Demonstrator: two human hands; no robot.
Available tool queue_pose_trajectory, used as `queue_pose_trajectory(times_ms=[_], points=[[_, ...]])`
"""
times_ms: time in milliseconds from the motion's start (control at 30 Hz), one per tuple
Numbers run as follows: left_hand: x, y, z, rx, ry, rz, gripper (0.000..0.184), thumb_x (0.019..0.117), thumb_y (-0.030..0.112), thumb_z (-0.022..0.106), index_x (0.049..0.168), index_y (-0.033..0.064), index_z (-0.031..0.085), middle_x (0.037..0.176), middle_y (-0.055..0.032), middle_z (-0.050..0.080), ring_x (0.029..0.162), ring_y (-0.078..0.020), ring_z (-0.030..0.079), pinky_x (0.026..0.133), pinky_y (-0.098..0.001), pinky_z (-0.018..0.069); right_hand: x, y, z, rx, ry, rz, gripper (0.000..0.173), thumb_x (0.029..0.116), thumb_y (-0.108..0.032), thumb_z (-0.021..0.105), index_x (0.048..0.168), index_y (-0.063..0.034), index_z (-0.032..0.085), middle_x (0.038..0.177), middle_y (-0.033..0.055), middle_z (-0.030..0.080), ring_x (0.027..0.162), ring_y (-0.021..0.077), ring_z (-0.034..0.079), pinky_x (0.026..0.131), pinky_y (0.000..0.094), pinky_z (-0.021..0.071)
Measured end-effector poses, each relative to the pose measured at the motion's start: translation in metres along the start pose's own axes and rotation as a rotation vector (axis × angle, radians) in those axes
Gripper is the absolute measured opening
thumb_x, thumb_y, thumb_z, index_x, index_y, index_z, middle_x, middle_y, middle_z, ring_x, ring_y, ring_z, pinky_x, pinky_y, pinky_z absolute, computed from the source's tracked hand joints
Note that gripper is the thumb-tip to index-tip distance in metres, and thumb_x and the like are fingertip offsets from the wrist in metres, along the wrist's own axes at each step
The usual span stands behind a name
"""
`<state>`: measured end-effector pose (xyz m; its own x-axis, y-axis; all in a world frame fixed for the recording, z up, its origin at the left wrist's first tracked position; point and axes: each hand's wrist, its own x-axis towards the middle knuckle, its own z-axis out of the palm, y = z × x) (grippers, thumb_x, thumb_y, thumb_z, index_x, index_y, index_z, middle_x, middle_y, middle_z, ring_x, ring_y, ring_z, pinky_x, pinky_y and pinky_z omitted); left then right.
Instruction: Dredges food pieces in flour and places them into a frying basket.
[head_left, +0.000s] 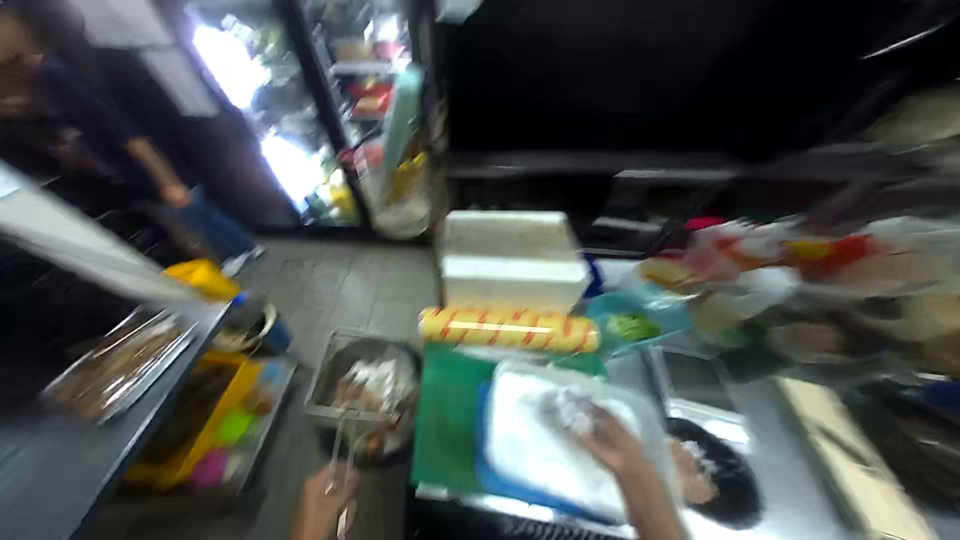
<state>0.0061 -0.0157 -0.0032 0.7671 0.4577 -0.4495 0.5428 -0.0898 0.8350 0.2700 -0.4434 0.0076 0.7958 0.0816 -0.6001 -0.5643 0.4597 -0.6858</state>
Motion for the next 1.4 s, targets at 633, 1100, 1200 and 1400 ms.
queue_pose_trajectory(times_ms=[633, 1100, 1200, 1400], points=[[-0.006, -0.020, -0.003, -0.131, -0.047, -0.081, 0.027, 0.0900, 0.008, 0.069, 0.114, -0.0007, 0.062, 0.058, -0.0070, 0.063, 0.044, -0.0189, 0.063, 0.043, -0.0336, 0.0567, 0.019, 0.097, 0.363, -1.671, -0.796, -0.464, 0.038, 0.0928, -0.010, 0.067, 0.130, -0.0003, 0.064, 0.130, 0.0242, 0.063, 0.121, 0.0407, 0.060, 0.101, 0.0589, 0.0470], [0.006, -0.035, -0.012, -0.171, -0.029, -0.072, 0.019, 0.0898, 0.001, 0.068, 0.108, -0.0016, 0.064, 0.057, -0.0075, 0.063, 0.042, -0.0182, 0.061, 0.039, -0.0322, 0.0542, 0.022, -0.031, 0.117, -1.487, -0.125, -0.555, 0.023, 0.0920, -0.014, 0.075, 0.108, 0.0020, 0.071, 0.102, 0.0252, 0.069, 0.095, 0.0442, 0.066, 0.084, 0.0661, 0.0514], [0.012, -0.034, -0.011, -0.171, -0.023, -0.079, 0.017, 0.0895, 0.000, 0.067, 0.106, -0.0016, 0.064, 0.056, -0.0073, 0.061, 0.041, -0.0180, 0.060, 0.038, -0.0317, 0.0530, 0.037, -0.009, 0.046, -1.592, -0.033, -0.393, 0.019, 0.0904, -0.016, 0.075, 0.101, -0.0002, 0.073, 0.094, 0.0232, 0.071, 0.088, 0.0436, 0.068, 0.079, 0.0674, 0.0529], [0.018, -0.027, -0.012, -0.106, -0.015, -0.061, 0.016, 0.0911, -0.001, 0.066, 0.106, -0.0017, 0.064, 0.060, -0.0074, 0.063, 0.043, -0.0173, 0.061, 0.040, -0.0319, 0.0541, 0.044, 0.059, 0.036, -1.673, -0.029, -0.459, 0.036, 0.0893, -0.020, 0.074, 0.124, -0.0096, 0.072, 0.128, 0.0226, 0.064, 0.117, 0.0406, 0.062, 0.099, 0.0586, 0.0521]])
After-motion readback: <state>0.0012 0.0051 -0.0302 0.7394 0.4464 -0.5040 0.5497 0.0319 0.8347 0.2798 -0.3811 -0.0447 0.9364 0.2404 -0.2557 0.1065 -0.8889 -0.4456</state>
